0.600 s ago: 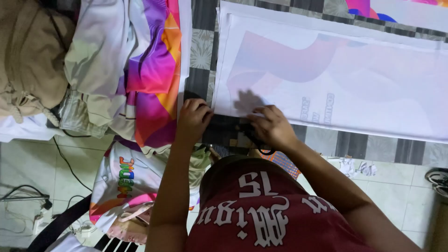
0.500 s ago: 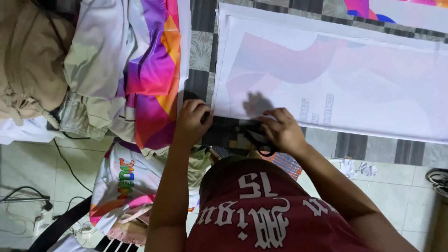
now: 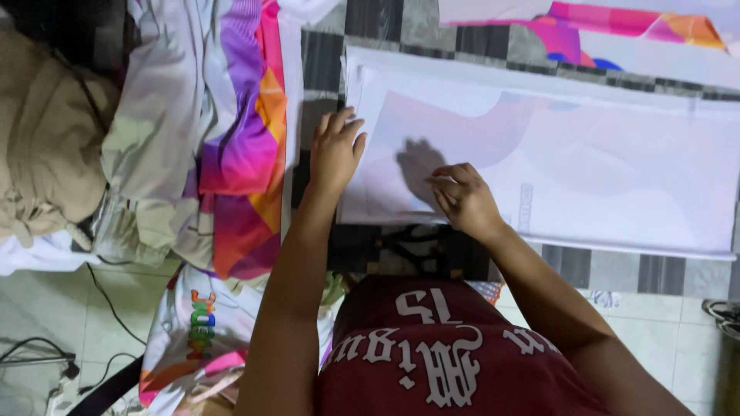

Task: The person uses a pair of scissors to cut a large piece of white fabric laid out on a checkered table. They trim the edges and cut along a curved line to shape the material, then fold the cut piece.

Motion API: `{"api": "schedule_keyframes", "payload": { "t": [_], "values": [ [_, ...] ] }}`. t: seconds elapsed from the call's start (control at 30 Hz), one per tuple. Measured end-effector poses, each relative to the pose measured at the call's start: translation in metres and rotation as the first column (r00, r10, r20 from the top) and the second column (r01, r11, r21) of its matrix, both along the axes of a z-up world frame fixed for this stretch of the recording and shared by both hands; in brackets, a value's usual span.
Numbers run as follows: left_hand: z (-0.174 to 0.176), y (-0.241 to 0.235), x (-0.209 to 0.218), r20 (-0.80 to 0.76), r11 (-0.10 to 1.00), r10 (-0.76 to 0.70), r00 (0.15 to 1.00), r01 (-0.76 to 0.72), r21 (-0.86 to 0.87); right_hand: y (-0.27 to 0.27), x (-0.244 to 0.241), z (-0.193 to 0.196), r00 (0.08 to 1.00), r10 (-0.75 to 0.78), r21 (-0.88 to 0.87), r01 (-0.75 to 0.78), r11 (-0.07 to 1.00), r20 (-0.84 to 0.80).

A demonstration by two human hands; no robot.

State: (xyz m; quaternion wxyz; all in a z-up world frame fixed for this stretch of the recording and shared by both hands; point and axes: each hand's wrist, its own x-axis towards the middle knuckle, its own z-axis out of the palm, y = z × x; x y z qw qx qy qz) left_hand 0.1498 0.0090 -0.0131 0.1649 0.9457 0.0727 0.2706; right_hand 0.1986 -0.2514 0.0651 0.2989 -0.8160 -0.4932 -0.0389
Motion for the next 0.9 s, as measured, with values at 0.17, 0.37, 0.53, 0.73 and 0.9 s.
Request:
{"api": "schedule_keyframes", "payload": {
  "t": [0.17, 0.37, 0.53, 0.73, 0.9],
  "values": [
    [-0.005, 0.017, 0.061, -0.017, 0.997, 0.051, 0.999, -0.050, 0.064, 0.037, 0.047, -0.012, 1.000, 0.017, 0.038, -0.018, 0.999, 0.018],
    [-0.008, 0.027, 0.103, -0.090, 0.985, 0.145, 0.985, -0.134, 0.111, 0.060, 0.055, -0.034, 0.995, 0.104, 0.061, -0.104, 0.993, -0.002],
    [-0.015, 0.030, 0.111, -0.104, 0.996, 0.079, 0.991, -0.073, 0.060, 0.060, 0.061, -0.044, 0.997, 0.073, 0.065, -0.070, 0.995, -0.034],
    [-0.040, 0.036, 0.111, 0.061, 1.000, 0.012, 0.998, -0.013, 0.020, 0.062, 0.082, -0.053, 0.998, -0.022, 0.097, 0.027, 0.995, -0.059],
    [-0.031, 0.032, 0.088, 0.137, 0.985, -0.170, 0.976, 0.168, 0.021, 0.069, 0.098, -0.060, 0.988, -0.127, 0.086, 0.134, 0.987, -0.083]
  ]
}}
